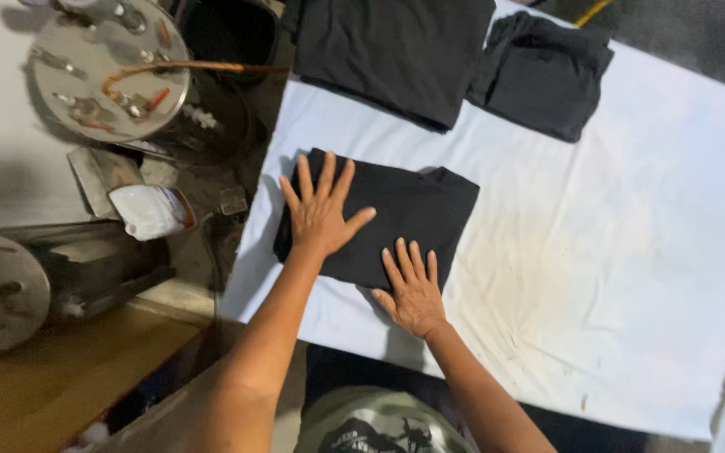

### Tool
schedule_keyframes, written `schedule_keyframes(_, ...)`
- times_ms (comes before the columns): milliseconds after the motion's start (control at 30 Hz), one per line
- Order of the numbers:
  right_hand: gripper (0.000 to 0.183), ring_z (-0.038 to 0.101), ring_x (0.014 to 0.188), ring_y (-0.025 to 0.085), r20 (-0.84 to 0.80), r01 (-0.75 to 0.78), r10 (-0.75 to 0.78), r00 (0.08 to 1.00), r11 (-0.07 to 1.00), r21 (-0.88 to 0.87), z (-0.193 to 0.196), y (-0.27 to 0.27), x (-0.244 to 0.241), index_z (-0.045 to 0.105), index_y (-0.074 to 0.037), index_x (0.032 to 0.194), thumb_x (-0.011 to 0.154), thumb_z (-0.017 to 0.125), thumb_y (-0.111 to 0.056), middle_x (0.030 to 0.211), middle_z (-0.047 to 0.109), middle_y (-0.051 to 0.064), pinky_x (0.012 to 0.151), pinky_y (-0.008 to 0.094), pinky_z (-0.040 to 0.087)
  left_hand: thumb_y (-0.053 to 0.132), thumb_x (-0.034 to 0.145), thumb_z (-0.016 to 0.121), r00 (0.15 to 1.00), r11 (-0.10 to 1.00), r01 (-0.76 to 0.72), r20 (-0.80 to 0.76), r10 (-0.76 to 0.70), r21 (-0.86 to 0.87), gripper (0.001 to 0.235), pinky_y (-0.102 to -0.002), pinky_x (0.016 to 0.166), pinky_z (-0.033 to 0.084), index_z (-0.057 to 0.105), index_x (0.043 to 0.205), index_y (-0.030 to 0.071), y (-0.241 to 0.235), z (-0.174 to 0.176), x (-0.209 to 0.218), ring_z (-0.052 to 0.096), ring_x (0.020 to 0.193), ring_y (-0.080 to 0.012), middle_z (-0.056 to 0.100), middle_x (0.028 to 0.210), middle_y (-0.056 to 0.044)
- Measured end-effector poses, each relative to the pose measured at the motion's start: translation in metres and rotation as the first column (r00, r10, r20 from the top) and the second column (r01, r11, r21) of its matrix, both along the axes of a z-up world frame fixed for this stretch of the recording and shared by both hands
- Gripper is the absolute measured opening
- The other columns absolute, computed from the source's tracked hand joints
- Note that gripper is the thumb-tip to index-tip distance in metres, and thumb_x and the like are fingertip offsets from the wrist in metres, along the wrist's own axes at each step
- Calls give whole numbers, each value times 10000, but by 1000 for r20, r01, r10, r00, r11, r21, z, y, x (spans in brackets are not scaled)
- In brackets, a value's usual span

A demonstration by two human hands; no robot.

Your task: The person folds black trousers, a white t-shirt with team branding, and a white sleeveless top on a flat surface by hand, taking items from a laundry basket and placing them on a stack.

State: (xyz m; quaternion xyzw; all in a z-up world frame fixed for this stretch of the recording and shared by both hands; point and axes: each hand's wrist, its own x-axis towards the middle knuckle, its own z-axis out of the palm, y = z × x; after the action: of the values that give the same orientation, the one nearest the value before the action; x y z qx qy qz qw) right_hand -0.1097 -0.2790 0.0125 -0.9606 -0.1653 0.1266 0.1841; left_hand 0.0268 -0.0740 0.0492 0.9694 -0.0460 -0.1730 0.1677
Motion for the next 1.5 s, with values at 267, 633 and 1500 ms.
schedule_keyframes(267, 114, 624, 922, 375, 231, 168, -234, 944, 948, 270, 16, -39, 108, 749, -70, 1048, 974, 741, -156, 964, 681, 162, 810, 464, 513, 673, 942, 587, 930, 996, -89, 357, 90, -20, 928, -728, 1204, 31, 284, 1652, 158, -8, -27, -60, 66, 1558, -501, 164, 1708, -216)
schedule_keyframes(633, 164, 649, 985, 306, 440, -175, 119, 890, 980, 89, 9, 8, 175, 716, -74, 1114, 974, 699, -159, 1088, 698, 65, 851, 426, 497, 737, 828, 609, 982, 995, -63, 175, 76, -77, 998, -730, 1172, 20, 280, 1621, 228, -11, -34, -83, 77, 1531, -504, 173, 1688, -170)
schedule_keyframes(1500, 235, 633, 878, 385, 300, -24, -79, 951, 946, 324, -9, 69, 210, 688, -28, 874, 972, 746, -233, 863, 675, 170, 813, 483, 507, 751, 726, 648, 993, 998, -48, 107, 52, -43, 1027, -760, 1118, 20, 381, 1552, 201, -14, -18, -71, 85, 1492, -527, 191, 1650, -208)
